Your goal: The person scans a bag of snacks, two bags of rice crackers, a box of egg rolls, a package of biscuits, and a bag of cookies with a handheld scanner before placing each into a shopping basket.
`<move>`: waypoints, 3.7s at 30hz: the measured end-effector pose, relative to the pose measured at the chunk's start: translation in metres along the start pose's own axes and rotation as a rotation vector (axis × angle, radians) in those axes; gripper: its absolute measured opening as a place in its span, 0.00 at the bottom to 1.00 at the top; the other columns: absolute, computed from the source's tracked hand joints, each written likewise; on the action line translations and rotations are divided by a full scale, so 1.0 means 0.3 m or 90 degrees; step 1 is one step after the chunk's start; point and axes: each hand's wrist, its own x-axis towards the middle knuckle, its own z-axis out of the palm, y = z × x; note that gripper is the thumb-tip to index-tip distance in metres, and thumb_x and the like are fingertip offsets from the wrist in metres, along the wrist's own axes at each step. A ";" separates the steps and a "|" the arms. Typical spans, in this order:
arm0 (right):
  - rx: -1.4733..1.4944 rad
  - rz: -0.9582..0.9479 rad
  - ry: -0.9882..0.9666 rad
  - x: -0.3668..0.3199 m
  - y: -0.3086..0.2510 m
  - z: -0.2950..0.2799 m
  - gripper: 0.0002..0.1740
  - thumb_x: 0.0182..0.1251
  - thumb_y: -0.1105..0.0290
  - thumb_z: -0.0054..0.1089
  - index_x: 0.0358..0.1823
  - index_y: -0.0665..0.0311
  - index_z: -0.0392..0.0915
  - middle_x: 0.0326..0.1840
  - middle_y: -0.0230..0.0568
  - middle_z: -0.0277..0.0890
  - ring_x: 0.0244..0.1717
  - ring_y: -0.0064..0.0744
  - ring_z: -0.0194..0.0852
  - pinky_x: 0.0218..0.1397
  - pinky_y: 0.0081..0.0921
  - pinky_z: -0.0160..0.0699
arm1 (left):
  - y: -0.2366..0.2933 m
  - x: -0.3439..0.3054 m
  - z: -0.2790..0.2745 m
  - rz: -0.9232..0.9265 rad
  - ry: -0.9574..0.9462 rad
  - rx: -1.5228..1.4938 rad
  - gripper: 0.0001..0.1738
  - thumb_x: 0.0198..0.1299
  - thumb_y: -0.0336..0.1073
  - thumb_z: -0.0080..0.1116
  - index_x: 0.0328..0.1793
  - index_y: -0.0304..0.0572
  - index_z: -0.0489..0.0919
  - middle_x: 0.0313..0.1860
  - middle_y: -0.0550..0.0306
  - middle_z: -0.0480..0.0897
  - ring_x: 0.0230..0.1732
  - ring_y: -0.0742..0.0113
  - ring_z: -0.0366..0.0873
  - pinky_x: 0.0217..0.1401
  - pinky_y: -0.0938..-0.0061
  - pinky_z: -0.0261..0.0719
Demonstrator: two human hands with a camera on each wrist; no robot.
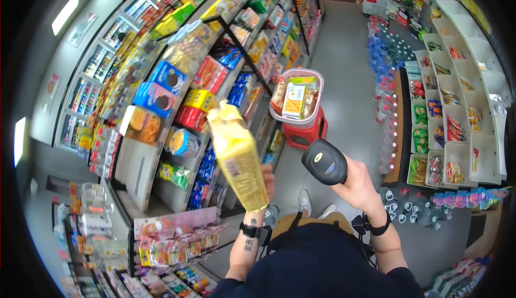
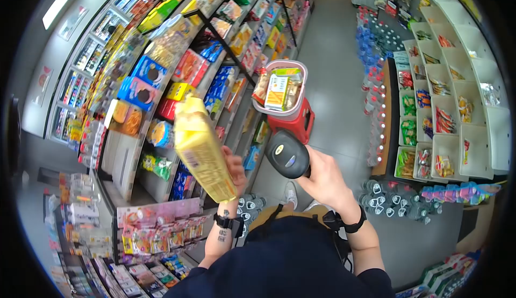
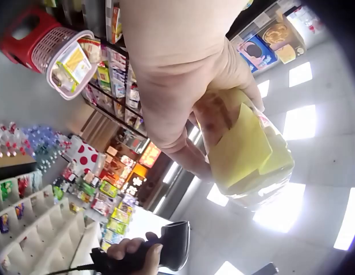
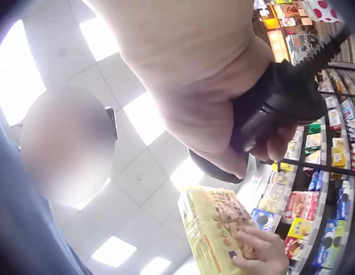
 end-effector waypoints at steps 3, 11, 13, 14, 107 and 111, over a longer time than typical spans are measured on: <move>0.043 -0.081 -0.053 -0.019 -0.098 0.017 0.24 0.54 0.75 0.70 0.55 0.69 0.77 0.40 0.56 0.82 0.41 0.60 0.83 0.44 0.42 0.82 | -0.005 -0.010 0.073 0.155 0.091 -0.022 0.46 0.64 0.59 0.66 0.83 0.51 0.62 0.75 0.51 0.74 0.70 0.56 0.77 0.47 0.60 0.87; -0.038 -0.231 -0.094 -0.008 -0.277 0.083 0.23 0.51 0.70 0.72 0.48 0.70 0.76 0.37 0.52 0.80 0.37 0.59 0.82 0.39 0.44 0.80 | 0.044 -0.075 0.082 0.102 0.166 -0.201 0.39 0.65 0.63 0.62 0.76 0.52 0.73 0.69 0.54 0.78 0.61 0.63 0.82 0.44 0.70 0.83; -0.090 -0.229 -0.107 0.002 -0.312 0.095 0.23 0.51 0.70 0.72 0.47 0.69 0.75 0.36 0.50 0.79 0.36 0.58 0.81 0.38 0.45 0.79 | 0.023 -0.061 0.134 0.144 0.278 0.032 0.41 0.65 0.67 0.57 0.77 0.53 0.72 0.71 0.53 0.77 0.63 0.62 0.81 0.46 0.69 0.85; -0.115 -0.231 -0.105 0.006 -0.326 0.103 0.22 0.51 0.70 0.72 0.46 0.68 0.73 0.35 0.49 0.78 0.36 0.57 0.81 0.37 0.45 0.78 | 0.008 -0.051 0.168 0.166 0.331 0.150 0.42 0.65 0.69 0.55 0.78 0.53 0.72 0.72 0.52 0.77 0.64 0.61 0.81 0.48 0.68 0.86; -0.269 0.556 0.180 0.329 0.437 -0.056 0.23 0.56 0.73 0.69 0.54 0.70 0.74 0.37 0.62 0.83 0.44 0.64 0.85 0.47 0.46 0.81 | 0.833 1.529 -1.192 -0.275 0.221 1.359 0.41 0.46 0.36 0.79 0.69 0.52 0.72 0.60 0.47 0.81 0.65 0.52 0.77 0.70 0.60 0.74; -0.232 0.599 0.195 0.310 0.427 -0.040 0.23 0.57 0.74 0.69 0.53 0.71 0.74 0.37 0.63 0.83 0.43 0.65 0.84 0.46 0.46 0.82 | 0.811 1.593 -1.209 -0.375 0.232 1.559 0.43 0.43 0.40 0.82 0.69 0.62 0.76 0.65 0.50 0.65 0.67 0.42 0.61 0.76 0.49 0.60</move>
